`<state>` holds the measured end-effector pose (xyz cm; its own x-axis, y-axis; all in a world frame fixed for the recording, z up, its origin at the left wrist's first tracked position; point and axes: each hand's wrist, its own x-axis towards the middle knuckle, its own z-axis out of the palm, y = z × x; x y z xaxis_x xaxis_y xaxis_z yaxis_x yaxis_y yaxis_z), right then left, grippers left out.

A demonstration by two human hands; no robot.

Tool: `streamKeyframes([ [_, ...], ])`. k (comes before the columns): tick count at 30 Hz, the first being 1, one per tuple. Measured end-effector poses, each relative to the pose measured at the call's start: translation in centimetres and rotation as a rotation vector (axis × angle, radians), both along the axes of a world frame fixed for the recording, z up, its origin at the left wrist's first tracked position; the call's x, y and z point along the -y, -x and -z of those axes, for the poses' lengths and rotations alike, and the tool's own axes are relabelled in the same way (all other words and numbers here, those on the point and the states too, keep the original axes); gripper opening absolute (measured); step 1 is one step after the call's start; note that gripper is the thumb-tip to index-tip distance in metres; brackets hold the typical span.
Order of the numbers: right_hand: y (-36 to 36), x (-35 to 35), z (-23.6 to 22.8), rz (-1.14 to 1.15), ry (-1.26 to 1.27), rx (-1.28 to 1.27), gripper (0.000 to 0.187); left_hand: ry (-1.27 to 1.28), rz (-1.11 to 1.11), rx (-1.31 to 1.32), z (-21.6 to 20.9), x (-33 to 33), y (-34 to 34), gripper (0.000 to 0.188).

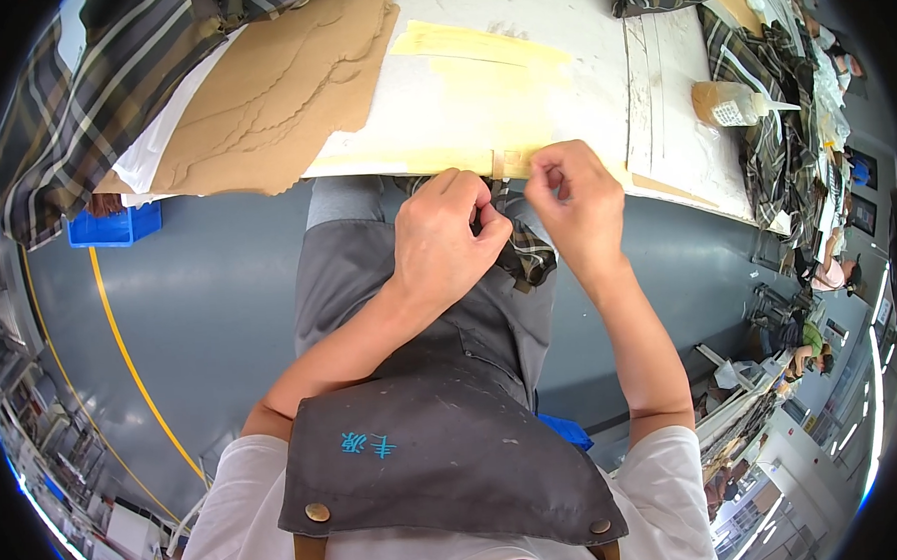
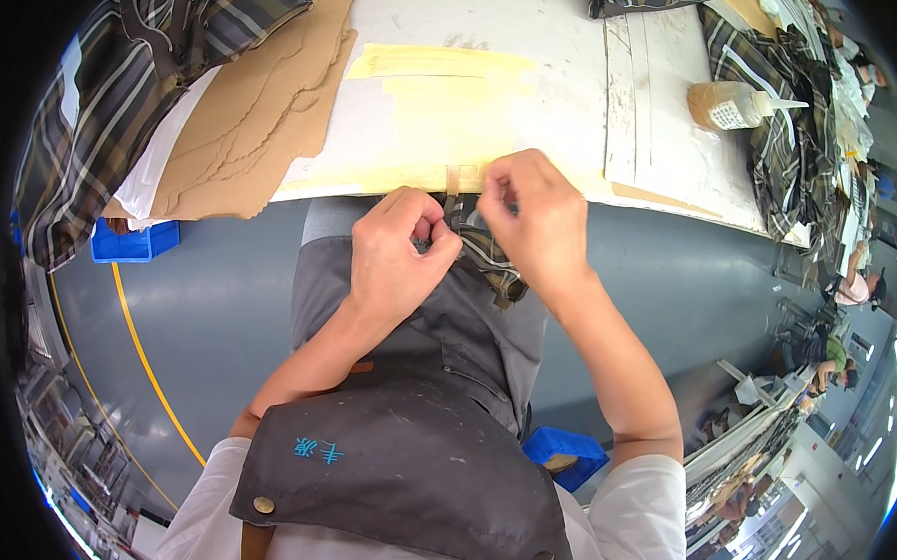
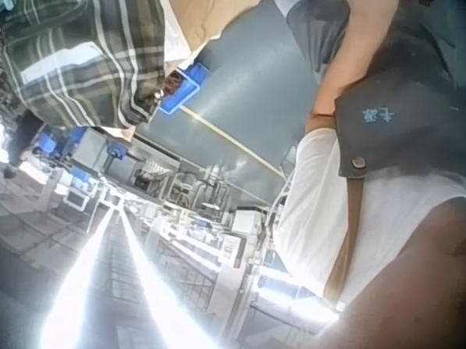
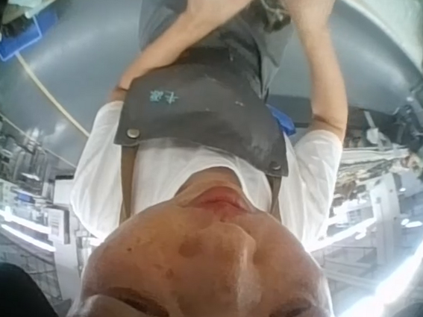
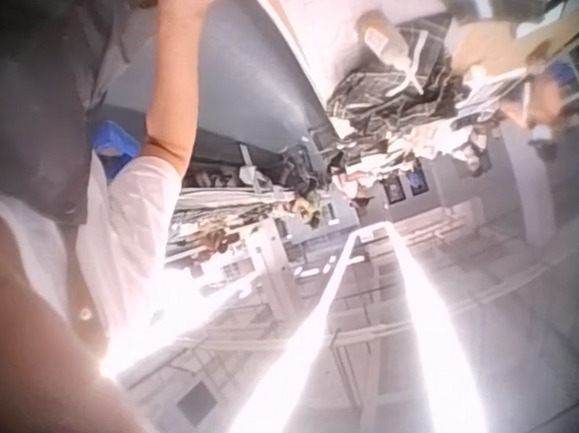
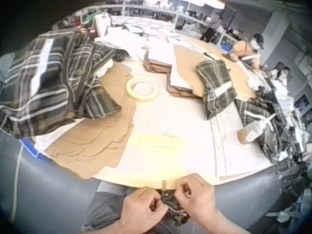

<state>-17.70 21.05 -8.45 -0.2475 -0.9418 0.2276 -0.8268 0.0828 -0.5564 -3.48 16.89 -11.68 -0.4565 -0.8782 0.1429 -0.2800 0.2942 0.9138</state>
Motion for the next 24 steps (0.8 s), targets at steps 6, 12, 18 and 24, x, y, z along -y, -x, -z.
streamKeyframes([
  [6, -1.5, -1.3, -0.9, 0.196, -0.193, 0.368, 0.01, -0.09, 0.016, -0.032, -0.2, -0.1, -0.4, 0.011],
  [12, -2.0, -1.4, 0.1, 0.288, -0.329, 0.574, 0.009, -0.08, 0.025, -0.016, -0.3, 0.0, -0.4, 0.009],
  [18, -2.5, -1.0, -0.4, 0.365, -0.287, 0.701, 0.006, -0.071, 0.025, 0.002, -0.3, 0.0, -0.5, 0.009],
  [24, -2.2, -1.0, -0.1, 0.342, -0.345, 0.729, 0.007, 0.064, 0.02, 0.008, -0.7, 0.4, -0.5, 0.011],
])
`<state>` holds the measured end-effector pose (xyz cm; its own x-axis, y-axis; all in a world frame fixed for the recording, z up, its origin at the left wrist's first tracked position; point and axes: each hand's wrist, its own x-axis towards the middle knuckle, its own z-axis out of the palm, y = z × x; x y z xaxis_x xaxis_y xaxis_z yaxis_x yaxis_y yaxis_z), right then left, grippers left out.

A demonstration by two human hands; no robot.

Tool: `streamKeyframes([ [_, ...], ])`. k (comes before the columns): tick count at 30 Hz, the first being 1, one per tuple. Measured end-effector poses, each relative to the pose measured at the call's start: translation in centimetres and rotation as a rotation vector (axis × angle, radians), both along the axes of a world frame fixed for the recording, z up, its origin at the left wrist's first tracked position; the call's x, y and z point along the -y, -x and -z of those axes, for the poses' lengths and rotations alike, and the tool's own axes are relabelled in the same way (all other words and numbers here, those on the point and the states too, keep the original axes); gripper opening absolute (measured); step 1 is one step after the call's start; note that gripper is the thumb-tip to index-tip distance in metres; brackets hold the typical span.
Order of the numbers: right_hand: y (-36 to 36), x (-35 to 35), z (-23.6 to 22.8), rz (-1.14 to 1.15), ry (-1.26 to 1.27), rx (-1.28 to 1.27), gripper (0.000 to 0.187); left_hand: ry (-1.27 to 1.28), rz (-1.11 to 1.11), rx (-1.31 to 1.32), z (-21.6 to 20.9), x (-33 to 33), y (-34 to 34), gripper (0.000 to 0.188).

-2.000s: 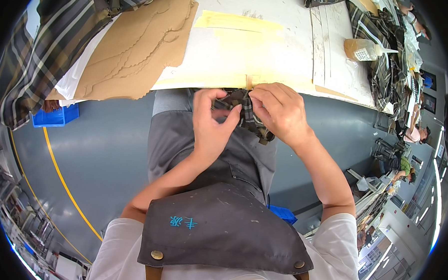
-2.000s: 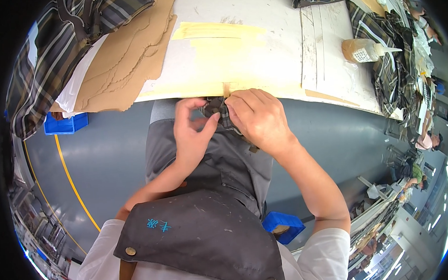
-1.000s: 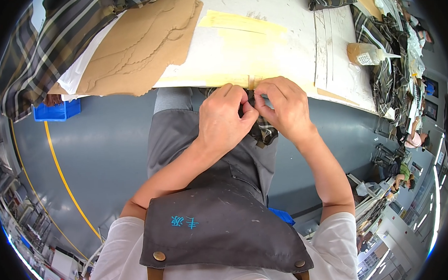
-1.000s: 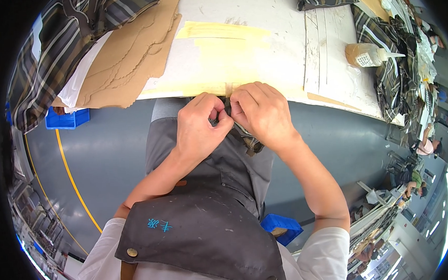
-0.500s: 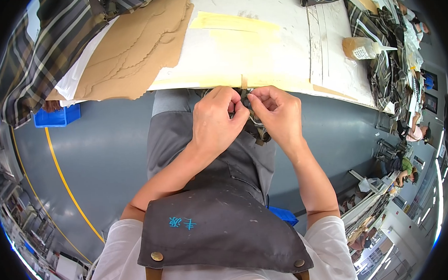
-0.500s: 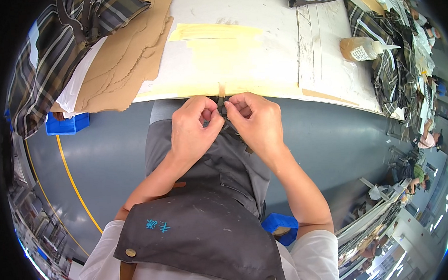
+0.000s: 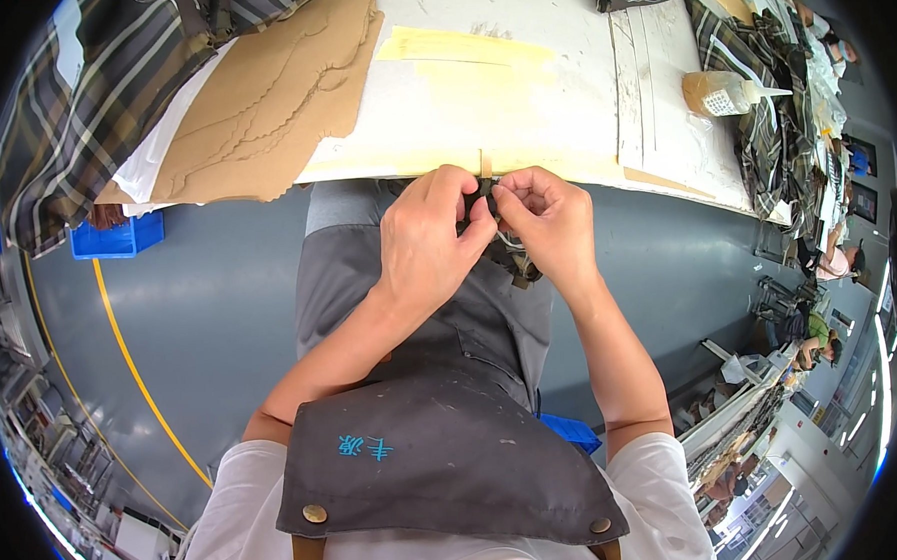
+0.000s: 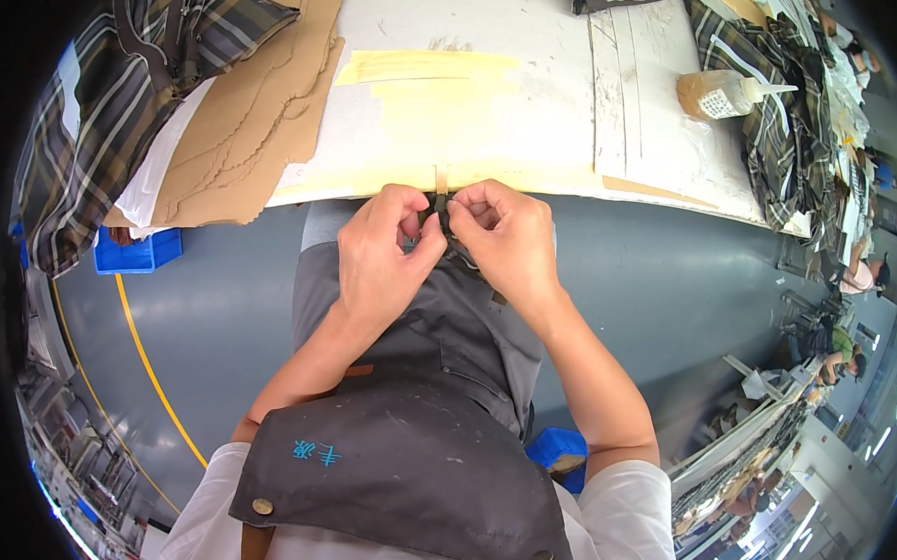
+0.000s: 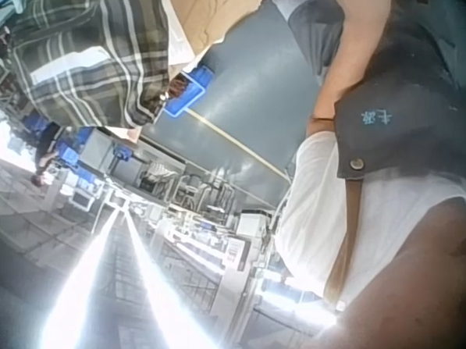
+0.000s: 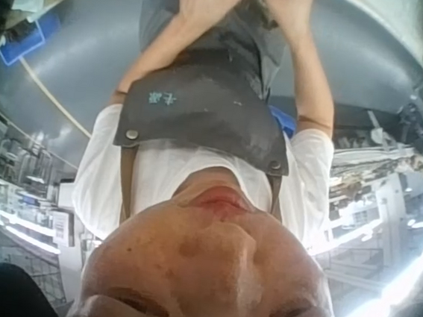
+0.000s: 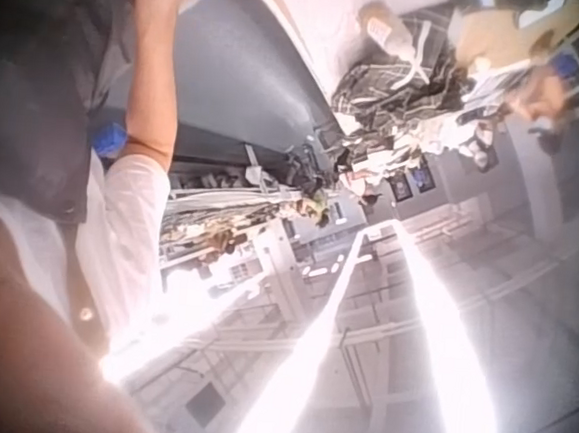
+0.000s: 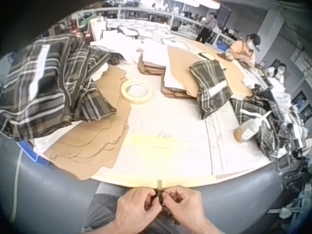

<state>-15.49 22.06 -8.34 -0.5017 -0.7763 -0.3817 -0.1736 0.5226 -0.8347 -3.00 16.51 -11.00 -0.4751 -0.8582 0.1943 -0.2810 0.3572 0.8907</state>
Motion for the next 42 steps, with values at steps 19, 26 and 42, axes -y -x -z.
streamKeyframes([
  [19, 0.0, -0.1, 0.4, 0.009, 0.04, -0.036, 0.005, 0.117, -0.046, 0.089, 0.4, 0.7, -0.2, 0.014],
  [26, -0.3, -0.1, 0.0, 0.068, 0.021, 0.127, 0.009, -0.15, -0.003, 0.108, -0.3, -0.4, -0.6, 0.019],
  [42, -1.2, -0.8, 1.3, 0.156, 0.088, 0.122, 0.011, -1.027, 0.212, -0.738, 7.2, -0.8, -1.3, 0.023],
])
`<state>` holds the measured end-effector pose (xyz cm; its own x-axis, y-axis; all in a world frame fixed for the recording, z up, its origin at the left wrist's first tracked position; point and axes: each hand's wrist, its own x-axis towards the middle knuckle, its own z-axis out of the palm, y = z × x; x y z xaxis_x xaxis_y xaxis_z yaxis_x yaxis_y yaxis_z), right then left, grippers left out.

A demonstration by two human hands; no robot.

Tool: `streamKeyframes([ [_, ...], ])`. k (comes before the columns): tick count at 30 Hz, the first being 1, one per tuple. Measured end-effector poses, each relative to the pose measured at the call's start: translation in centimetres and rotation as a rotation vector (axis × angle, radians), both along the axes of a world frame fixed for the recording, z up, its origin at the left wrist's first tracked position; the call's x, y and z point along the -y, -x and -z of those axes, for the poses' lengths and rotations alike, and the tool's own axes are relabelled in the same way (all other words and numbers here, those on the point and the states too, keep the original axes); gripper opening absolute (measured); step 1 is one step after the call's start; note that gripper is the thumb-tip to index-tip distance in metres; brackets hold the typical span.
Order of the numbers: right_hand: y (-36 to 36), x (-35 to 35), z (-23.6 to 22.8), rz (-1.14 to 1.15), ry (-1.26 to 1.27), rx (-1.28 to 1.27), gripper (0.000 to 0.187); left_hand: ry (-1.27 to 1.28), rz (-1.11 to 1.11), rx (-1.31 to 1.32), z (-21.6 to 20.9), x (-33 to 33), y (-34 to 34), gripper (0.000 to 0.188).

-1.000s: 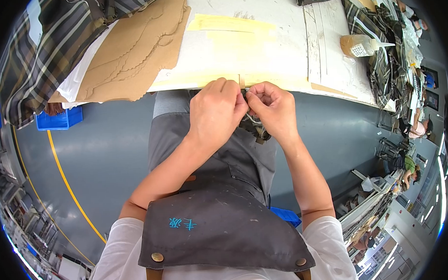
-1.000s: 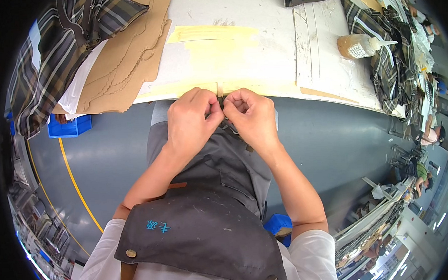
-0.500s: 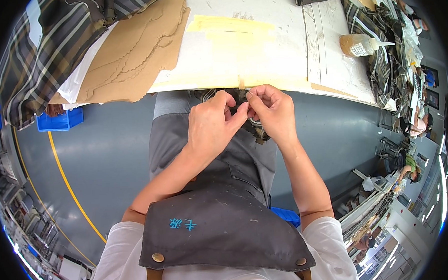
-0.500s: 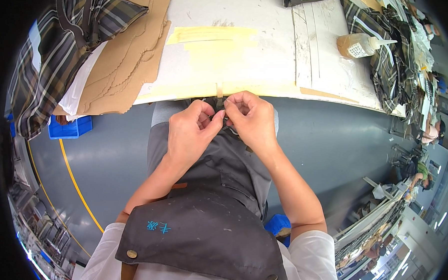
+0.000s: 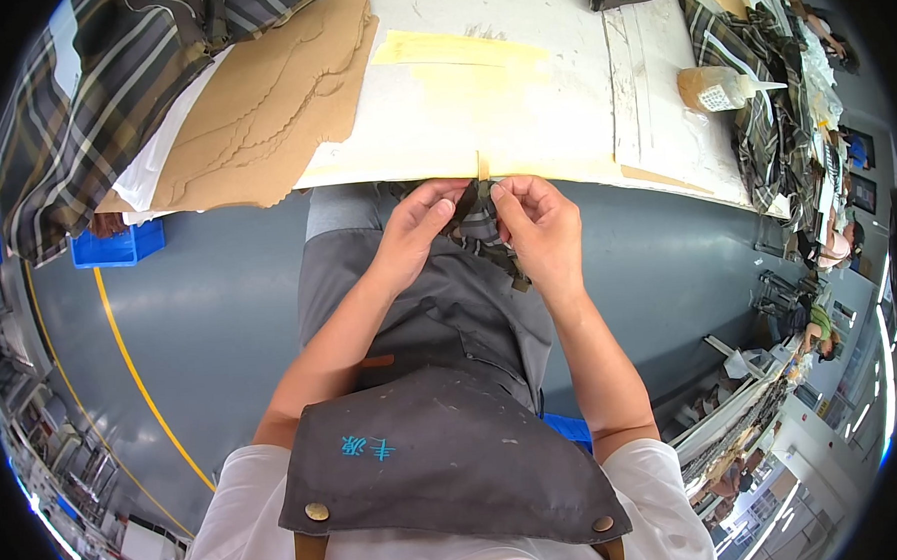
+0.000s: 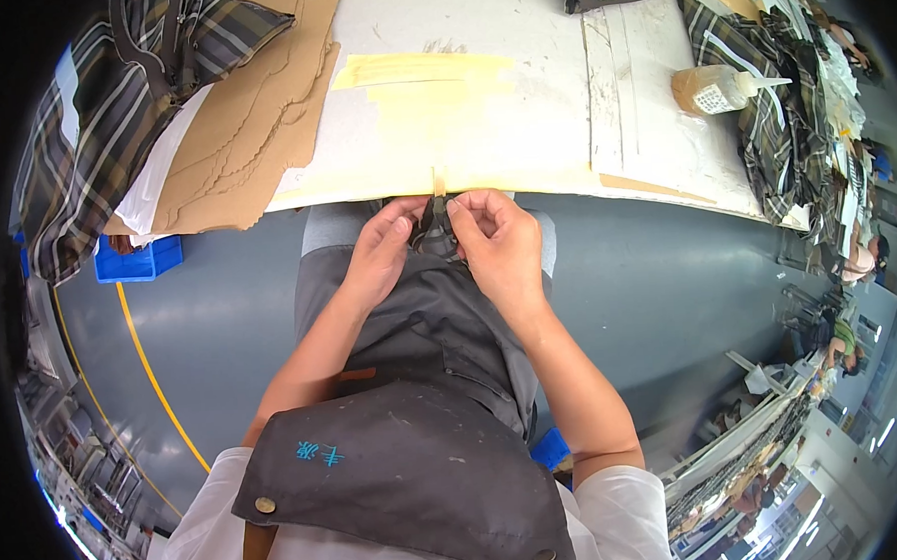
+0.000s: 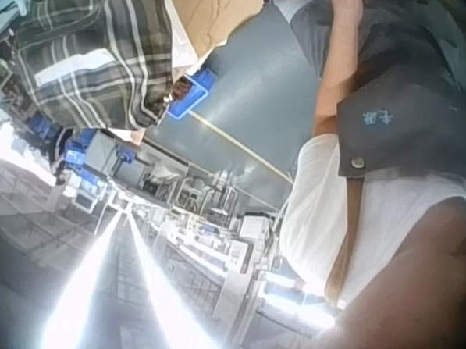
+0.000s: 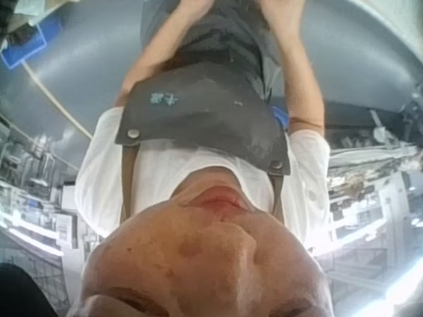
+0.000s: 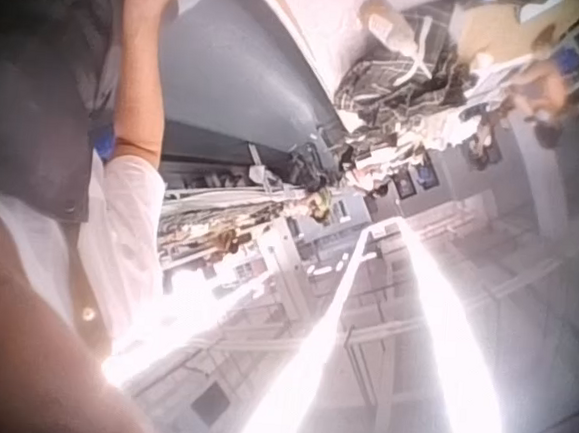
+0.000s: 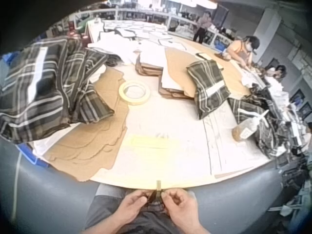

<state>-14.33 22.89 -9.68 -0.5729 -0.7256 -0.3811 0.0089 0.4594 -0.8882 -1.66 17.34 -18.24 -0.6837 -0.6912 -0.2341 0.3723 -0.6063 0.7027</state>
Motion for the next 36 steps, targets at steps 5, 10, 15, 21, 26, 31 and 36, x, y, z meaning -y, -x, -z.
streamKeyframes([
  [5, -0.2, -0.2, -0.1, 0.005, -0.024, -0.055, 0.011, 0.014, 0.272, -0.078, 2.1, 1.3, 0.4, 0.025],
  [10, -1.3, -2.4, -0.4, -0.068, 0.018, -0.228, 0.015, -0.188, 0.261, -0.178, 1.1, 1.4, 1.1, 0.021],
  [15, -2.8, -5.0, -0.6, -0.197, 0.009, -0.552, 0.033, -0.375, 0.186, -0.165, 0.1, 0.4, 1.3, 0.019],
  [21, -3.4, -4.2, -1.0, -0.293, 0.16, -0.777, 0.027, -0.387, 0.24, -0.263, 0.8, 0.2, 2.4, 0.017],
  [26, -4.2, -3.6, -0.4, -0.373, 0.244, -0.908, 0.032, -0.44, 0.134, -0.359, 0.7, -0.8, 3.3, 0.018],
  [31, -4.1, -4.0, -0.8, -0.358, 0.051, -0.787, 0.054, -0.398, 0.1, -0.136, 0.8, -0.7, 3.4, 0.024],
  [36, -4.1, -4.1, -0.7, -0.351, 0.051, -0.789, 0.049, -0.337, 0.117, -0.157, 1.4, -0.7, 3.3, 0.024],
])
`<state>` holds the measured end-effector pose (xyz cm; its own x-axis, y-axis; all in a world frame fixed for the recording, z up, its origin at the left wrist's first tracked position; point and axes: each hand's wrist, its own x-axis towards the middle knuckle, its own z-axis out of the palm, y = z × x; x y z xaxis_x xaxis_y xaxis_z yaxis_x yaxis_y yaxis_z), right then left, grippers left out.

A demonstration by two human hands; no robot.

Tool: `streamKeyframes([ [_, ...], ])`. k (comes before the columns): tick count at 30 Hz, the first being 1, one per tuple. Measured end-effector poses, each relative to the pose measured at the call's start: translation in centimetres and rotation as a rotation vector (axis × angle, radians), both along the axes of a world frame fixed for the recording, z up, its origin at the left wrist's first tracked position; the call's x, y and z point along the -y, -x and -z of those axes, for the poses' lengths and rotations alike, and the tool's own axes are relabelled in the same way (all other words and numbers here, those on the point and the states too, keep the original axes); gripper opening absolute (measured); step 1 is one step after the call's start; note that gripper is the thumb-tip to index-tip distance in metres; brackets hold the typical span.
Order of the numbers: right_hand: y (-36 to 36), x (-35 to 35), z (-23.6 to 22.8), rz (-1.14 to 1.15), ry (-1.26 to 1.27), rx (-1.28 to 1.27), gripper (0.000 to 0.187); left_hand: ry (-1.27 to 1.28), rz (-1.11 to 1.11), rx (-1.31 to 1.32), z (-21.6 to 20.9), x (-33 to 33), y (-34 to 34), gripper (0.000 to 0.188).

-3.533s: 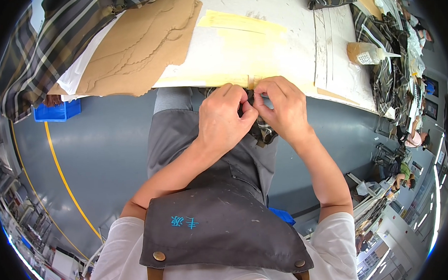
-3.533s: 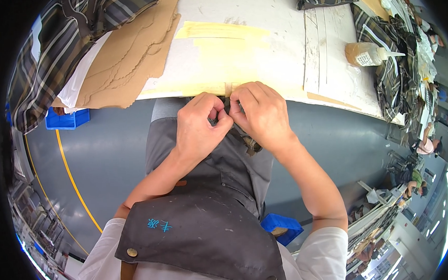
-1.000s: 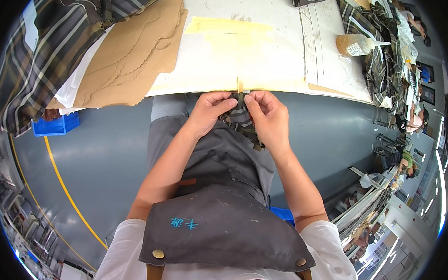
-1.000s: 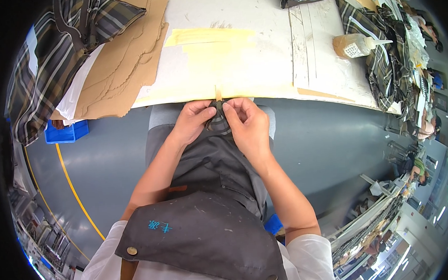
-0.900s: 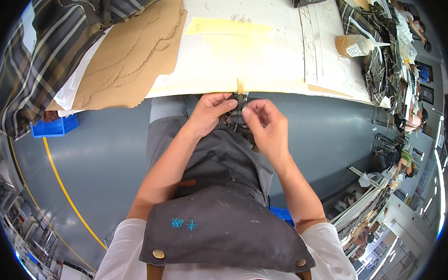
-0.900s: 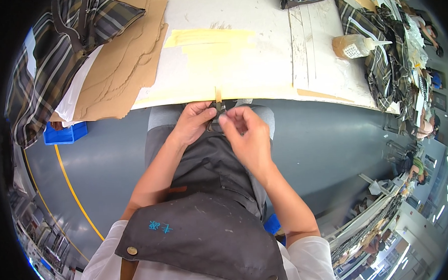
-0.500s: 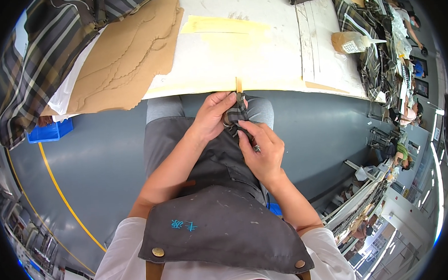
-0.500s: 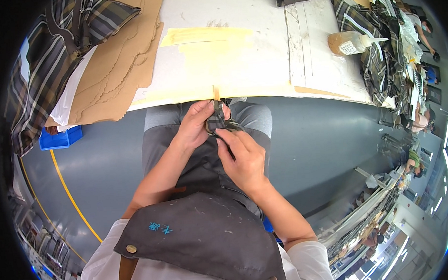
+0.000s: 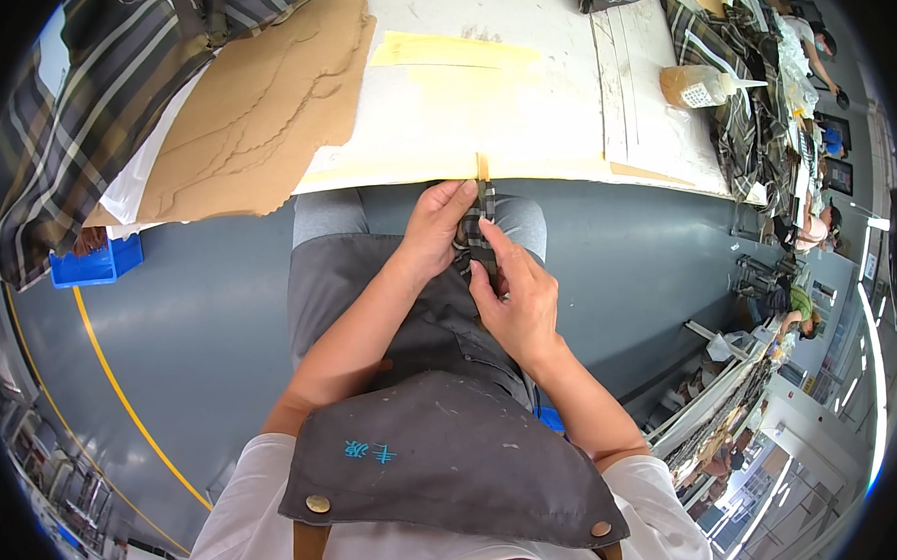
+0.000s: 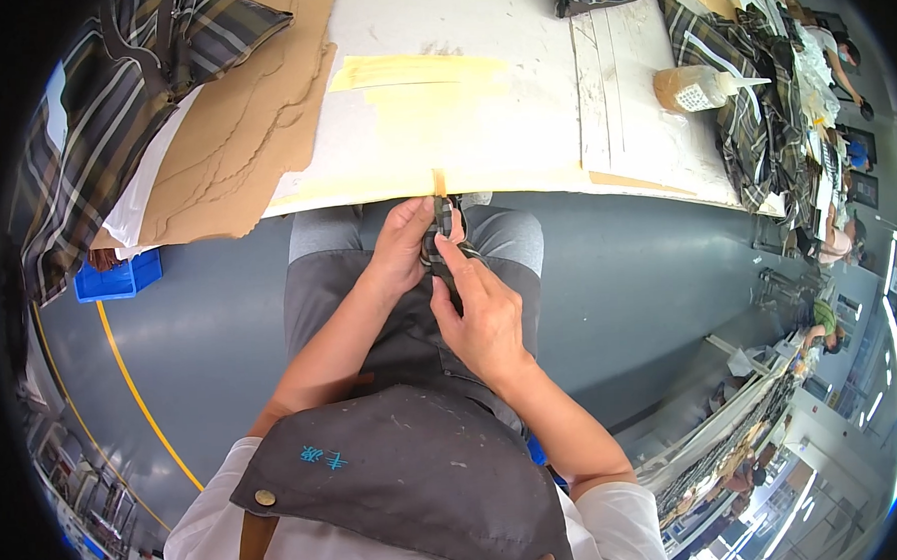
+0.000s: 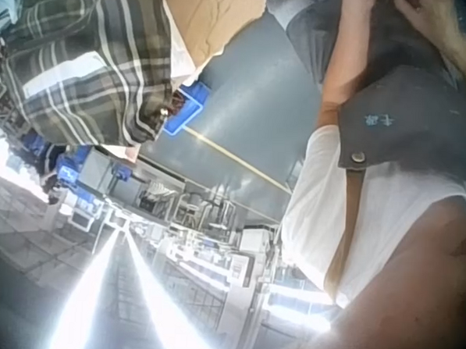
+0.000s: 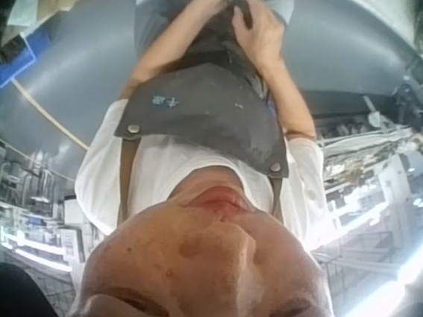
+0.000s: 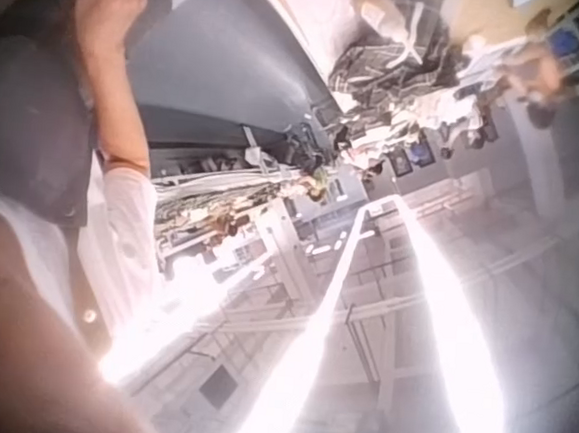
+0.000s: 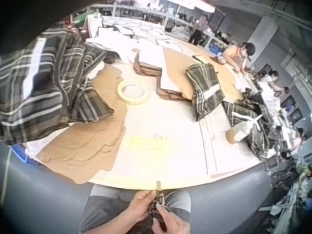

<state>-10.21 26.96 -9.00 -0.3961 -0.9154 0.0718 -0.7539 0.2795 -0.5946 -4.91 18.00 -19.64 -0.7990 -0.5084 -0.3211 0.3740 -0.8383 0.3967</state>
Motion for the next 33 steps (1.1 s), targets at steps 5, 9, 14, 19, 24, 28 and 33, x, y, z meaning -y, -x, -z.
streamKeyframes([
  [5, 0.1, 0.4, -0.5, 0.035, -0.001, 0.039, 0.043, -0.063, 0.077, -0.196, -0.1, 0.4, -0.1, 0.022],
  [9, 1.1, 1.1, -0.9, 0.112, -0.02, 0.197, 0.03, -0.163, 0.02, -0.192, -0.9, -0.2, -0.1, 0.019],
  [14, 2.0, 3.3, -0.5, 0.312, 0.034, 0.356, 0.012, -0.232, -0.071, -0.096, -1.8, -0.4, -0.2, 0.018],
  [19, 2.9, 4.5, 0.4, 0.406, 0.014, 0.526, 0.013, -0.215, -0.078, -0.027, -2.6, -0.1, -0.2, 0.018],
  [24, 2.9, 4.4, 1.5, 0.435, 0.056, 0.673, 0.015, -0.197, -0.07, -0.025, -1.8, -0.3, -0.1, 0.017],
  [28, 2.7, 4.5, 1.3, 0.48, 0.135, 0.817, 0.011, -0.122, -0.062, -0.095, -1.1, -0.4, -0.2, 0.021],
  [33, 2.5, 4.3, 1.2, 0.43, 0.062, 0.77, 0.015, -0.157, -0.12, 0.032, -1.9, -0.4, -0.2, 0.021],
])
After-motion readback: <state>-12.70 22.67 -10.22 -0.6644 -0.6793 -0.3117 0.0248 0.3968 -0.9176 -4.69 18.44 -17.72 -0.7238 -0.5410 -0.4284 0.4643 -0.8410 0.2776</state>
